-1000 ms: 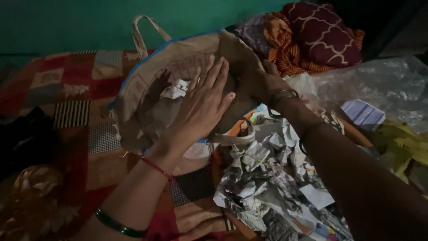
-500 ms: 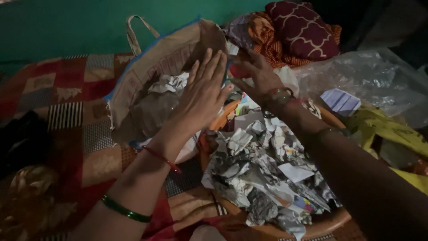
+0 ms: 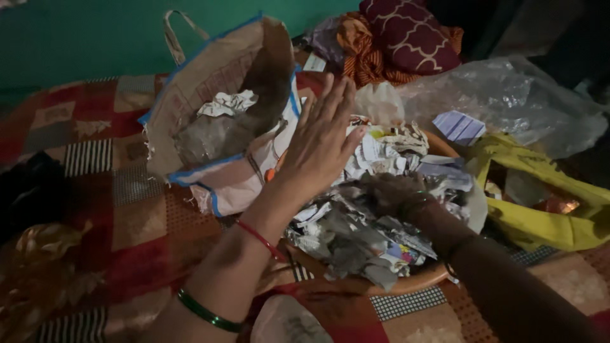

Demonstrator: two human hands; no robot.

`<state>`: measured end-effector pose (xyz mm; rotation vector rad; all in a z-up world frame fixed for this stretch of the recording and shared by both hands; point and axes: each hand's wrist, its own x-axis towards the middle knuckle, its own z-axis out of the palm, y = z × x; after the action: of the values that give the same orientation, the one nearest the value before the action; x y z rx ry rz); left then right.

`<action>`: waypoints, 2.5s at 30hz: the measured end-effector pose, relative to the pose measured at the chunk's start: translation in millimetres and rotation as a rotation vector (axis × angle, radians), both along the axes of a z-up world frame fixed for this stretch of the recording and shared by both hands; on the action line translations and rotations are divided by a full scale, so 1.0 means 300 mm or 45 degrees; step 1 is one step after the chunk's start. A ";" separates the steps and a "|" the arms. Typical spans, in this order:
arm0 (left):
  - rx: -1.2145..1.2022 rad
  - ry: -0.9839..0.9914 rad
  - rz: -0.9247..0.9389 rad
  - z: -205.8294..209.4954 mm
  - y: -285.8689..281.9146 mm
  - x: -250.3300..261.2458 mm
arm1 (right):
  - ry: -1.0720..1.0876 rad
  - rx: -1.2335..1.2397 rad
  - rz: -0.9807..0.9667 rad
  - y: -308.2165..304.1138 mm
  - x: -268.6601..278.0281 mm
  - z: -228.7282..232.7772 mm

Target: The person sorts crumpled paper and plastic waste from a woven basket into a large tote bag. They repeatedly pick up handfuls of mixed recyclables and transfer them into the bag, occasionally pressing down to compact the contents.

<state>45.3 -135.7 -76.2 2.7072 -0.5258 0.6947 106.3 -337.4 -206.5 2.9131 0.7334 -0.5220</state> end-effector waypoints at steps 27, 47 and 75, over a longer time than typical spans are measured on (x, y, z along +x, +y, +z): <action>0.013 -0.019 0.087 0.022 -0.167 0.102 | -0.387 1.182 0.025 -0.256 0.107 0.147; 0.077 -0.045 0.061 0.012 -0.068 0.241 | -0.355 1.097 0.114 -0.189 0.102 0.220; 0.071 -0.038 0.169 0.072 0.188 0.340 | 0.235 1.718 -0.209 0.025 0.368 0.239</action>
<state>147.4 -79.3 -54.7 2.8083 -0.3807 0.7662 216.6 -330.0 -134.7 4.2190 1.2252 -0.3689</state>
